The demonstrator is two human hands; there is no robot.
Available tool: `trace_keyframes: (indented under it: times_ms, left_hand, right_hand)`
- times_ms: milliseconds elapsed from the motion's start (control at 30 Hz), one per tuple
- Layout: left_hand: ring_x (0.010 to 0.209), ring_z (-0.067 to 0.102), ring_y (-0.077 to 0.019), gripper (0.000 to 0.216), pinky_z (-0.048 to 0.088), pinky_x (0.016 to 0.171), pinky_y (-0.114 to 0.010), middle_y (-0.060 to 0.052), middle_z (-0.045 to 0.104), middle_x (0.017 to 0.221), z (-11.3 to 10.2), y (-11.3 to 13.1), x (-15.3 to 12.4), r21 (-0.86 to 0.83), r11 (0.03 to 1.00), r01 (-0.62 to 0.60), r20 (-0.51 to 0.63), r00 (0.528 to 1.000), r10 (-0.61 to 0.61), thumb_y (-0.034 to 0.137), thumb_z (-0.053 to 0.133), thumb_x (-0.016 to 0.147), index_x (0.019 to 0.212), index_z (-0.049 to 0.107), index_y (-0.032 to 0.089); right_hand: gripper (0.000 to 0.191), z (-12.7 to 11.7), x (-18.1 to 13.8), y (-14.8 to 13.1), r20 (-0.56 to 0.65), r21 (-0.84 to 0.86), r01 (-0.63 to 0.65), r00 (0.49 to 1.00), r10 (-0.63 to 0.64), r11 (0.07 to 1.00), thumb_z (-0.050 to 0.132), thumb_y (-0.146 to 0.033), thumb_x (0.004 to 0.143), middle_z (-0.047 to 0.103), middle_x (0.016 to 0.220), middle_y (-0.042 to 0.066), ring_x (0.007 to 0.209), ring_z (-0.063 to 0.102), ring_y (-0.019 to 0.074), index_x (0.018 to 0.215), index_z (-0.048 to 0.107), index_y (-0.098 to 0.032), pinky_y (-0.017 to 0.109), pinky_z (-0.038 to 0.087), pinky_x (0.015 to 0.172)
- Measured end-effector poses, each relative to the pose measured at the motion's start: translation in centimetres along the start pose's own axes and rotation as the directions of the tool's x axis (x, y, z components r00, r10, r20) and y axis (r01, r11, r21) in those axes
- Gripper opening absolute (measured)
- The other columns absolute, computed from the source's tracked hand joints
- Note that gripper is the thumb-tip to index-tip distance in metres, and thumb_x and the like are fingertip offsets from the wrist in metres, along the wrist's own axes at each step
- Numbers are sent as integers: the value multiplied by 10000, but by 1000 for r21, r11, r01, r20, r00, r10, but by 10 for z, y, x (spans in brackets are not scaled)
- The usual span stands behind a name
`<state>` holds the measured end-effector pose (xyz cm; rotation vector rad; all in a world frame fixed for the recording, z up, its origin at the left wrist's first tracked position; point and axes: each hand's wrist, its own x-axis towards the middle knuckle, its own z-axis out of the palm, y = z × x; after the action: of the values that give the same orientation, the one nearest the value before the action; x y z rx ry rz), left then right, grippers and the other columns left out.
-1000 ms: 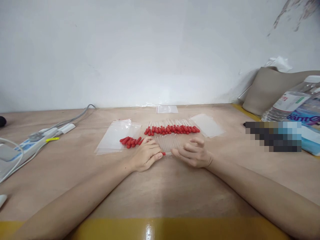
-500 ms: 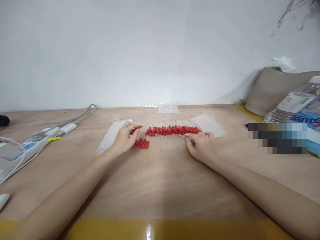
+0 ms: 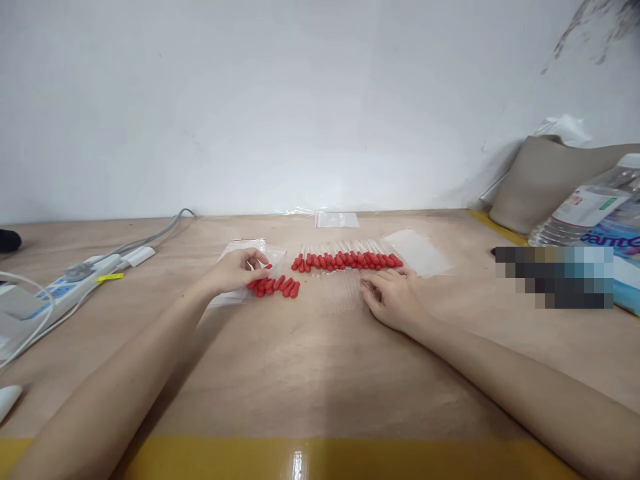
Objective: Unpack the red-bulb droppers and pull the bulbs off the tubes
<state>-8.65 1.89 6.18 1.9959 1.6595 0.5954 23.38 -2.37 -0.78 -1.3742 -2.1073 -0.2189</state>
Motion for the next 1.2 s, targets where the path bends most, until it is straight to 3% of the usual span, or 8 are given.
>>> trace_keyframes:
  times_ms: [167, 300, 567, 800, 1033, 1200]
  left_hand:
    - [590, 529, -136, 349, 383, 537, -243, 13, 588, 686, 5, 4, -2, 179, 983, -42, 11, 999, 41, 468, 640, 595, 819, 591, 205]
    - [592, 527, -144, 348, 372, 517, -240, 0, 609, 692, 6, 2, -1, 192, 980, -44, 14, 999, 42, 519, 607, 622, 777, 616, 207]
    - [498, 456, -124, 390, 323, 484, -241, 25, 474, 504, 9, 3, 6, 152, 988, -28, -210, 976, 60, 543, 449, 748, 607, 540, 190]
    - [654, 566, -167, 294, 383, 572, -258, -16, 630, 723, 31, 22, 36, 299, 954, -41, -131, 988, 84, 491, 531, 689, 712, 587, 203]
    - [668, 596, -203, 336, 389, 553, -263, -35, 655, 693, 44, 40, 61, 417, 902, 115, -51, 993, -103, 541, 593, 621, 685, 592, 211]
    - [662, 600, -203, 304, 388, 559, -265, -43, 653, 673, 45, 36, 64, 402, 907, 123, -62, 992, -107, 505, 581, 653, 634, 607, 203]
  right_hand:
    - [257, 1, 0, 0, 9, -15, 52, 999, -52, 999, 483, -405, 822, 677, 900, 28, 842, 557, 184, 926, 621, -216, 379, 215, 855]
    - [310, 0, 1, 0, 9, -13, 61, 998, -61, 998, 479, -467, 818, 671, 932, 41, 852, 566, 188, 925, 622, -214, 379, 236, 843]
    - [272, 2, 1, 2, 8, 3, 21, 1000, -21, 1000, 411, -364, 874, 655, 933, 46, 895, 553, 190, 972, 620, -219, 386, 255, 844]
    - [273, 9, 3, 7, 63, 22, 5, 998, -7, 1000, 416, -286, 868, 648, 1030, 60, 959, 541, 211, 1061, 596, -212, 401, 266, 863]
    - [253, 8, 4, 7, 81, 24, 39, 996, -41, 999, 427, -270, 861, 656, 1035, 42, 964, 548, 205, 1037, 604, -224, 407, 266, 862]
    - [276, 9, 3, 7, 78, 34, 33, 996, -36, 999, 423, -297, 864, 650, 1046, 49, 980, 547, 207, 1077, 582, -223, 420, 269, 876]
